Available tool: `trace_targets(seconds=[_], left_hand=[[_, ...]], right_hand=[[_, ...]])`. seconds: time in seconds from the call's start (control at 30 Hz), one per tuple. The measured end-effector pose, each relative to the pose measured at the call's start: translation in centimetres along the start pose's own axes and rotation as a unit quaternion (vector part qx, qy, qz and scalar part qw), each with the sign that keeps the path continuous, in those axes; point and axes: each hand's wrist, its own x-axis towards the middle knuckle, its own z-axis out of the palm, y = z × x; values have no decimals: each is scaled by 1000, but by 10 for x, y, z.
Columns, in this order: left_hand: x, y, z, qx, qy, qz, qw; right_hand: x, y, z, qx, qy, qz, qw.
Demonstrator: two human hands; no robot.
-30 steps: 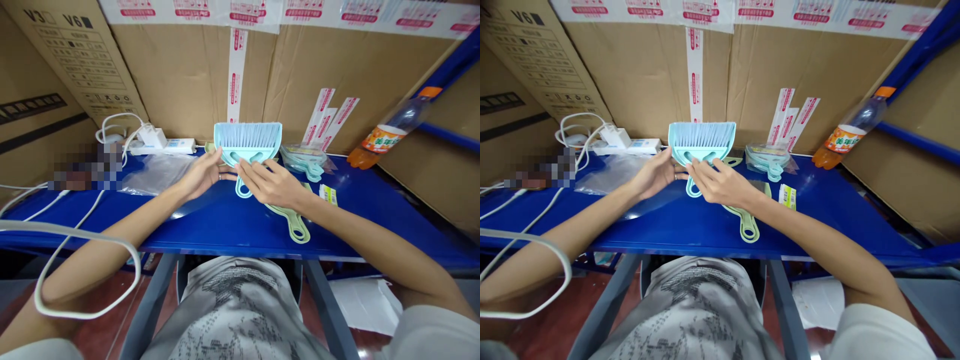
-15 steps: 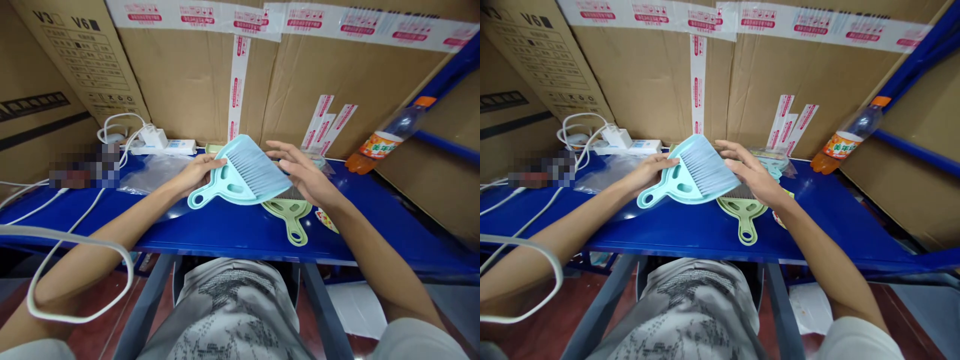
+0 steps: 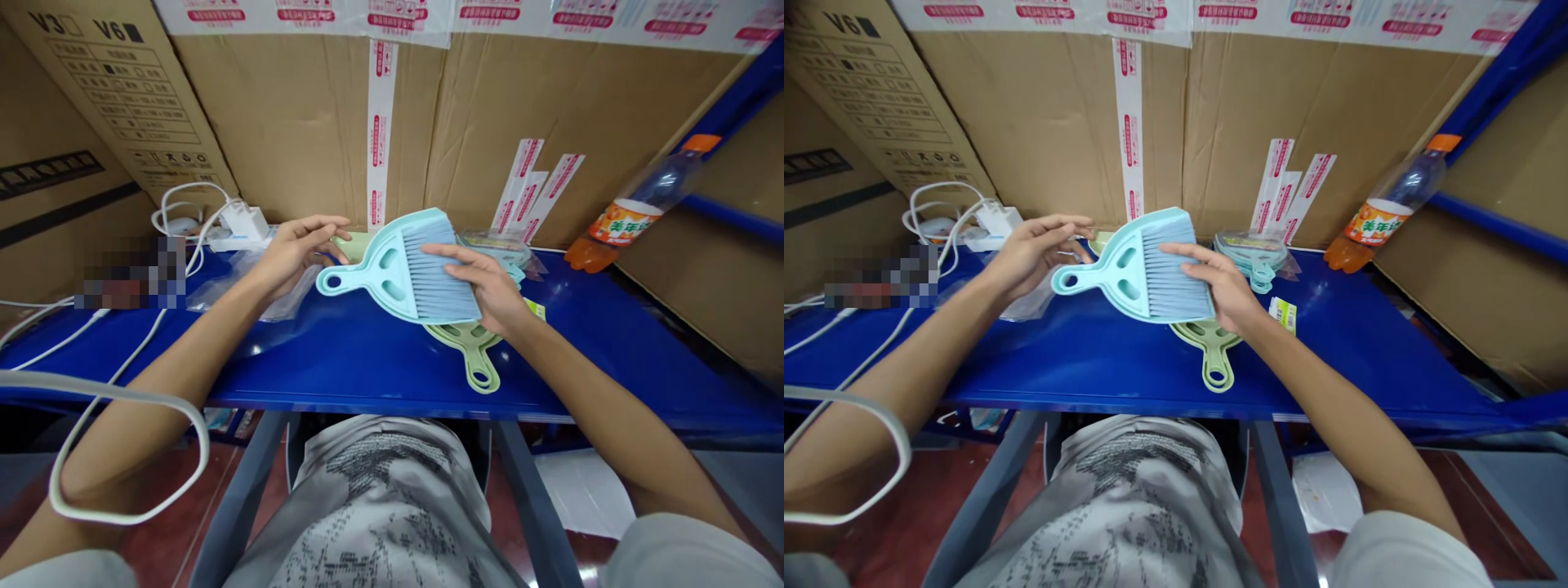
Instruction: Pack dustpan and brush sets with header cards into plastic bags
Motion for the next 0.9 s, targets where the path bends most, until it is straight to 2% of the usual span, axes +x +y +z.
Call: trace_targets(seconds=[0.1, 0.17, 0.27, 0.37, 0.43, 0.53, 0.63, 0.7, 0.8, 0.9], left_hand=[[10, 2, -22, 58, 69, 13, 996], [13, 3, -32, 79, 89, 11, 993], [12, 3, -32, 88, 78, 12, 993], [7, -1, -19, 57, 24, -3, 998], [4, -6, -9, 3, -29, -33, 999], [-2, -14, 3, -65, -109, -77, 989], [-9, -19, 14, -53, -160, -84, 982], [-14, -22, 23, -17, -180, -82, 980], [-17, -27, 36, 8, -187, -74, 979], [-15, -32, 38, 28, -168, -57, 984]], right_hand=[[3, 0, -9, 11, 65, -28, 997], [6, 1, -14, 30, 105, -40, 993], [10, 1, -20, 46, 152, -61, 985], [12, -1, -25, 40, 161, -74, 983], [10, -3, -24, 29, 123, -49, 991], [5, -4, -16, 3, 2, 34, 999], [0, -2, -3, -9, -118, 80, 990], [0, 1, 3, -10, -163, 79, 983], [4, 6, 8, -15, -188, 81, 979], [7, 4, 1, -69, -132, 71, 986]])
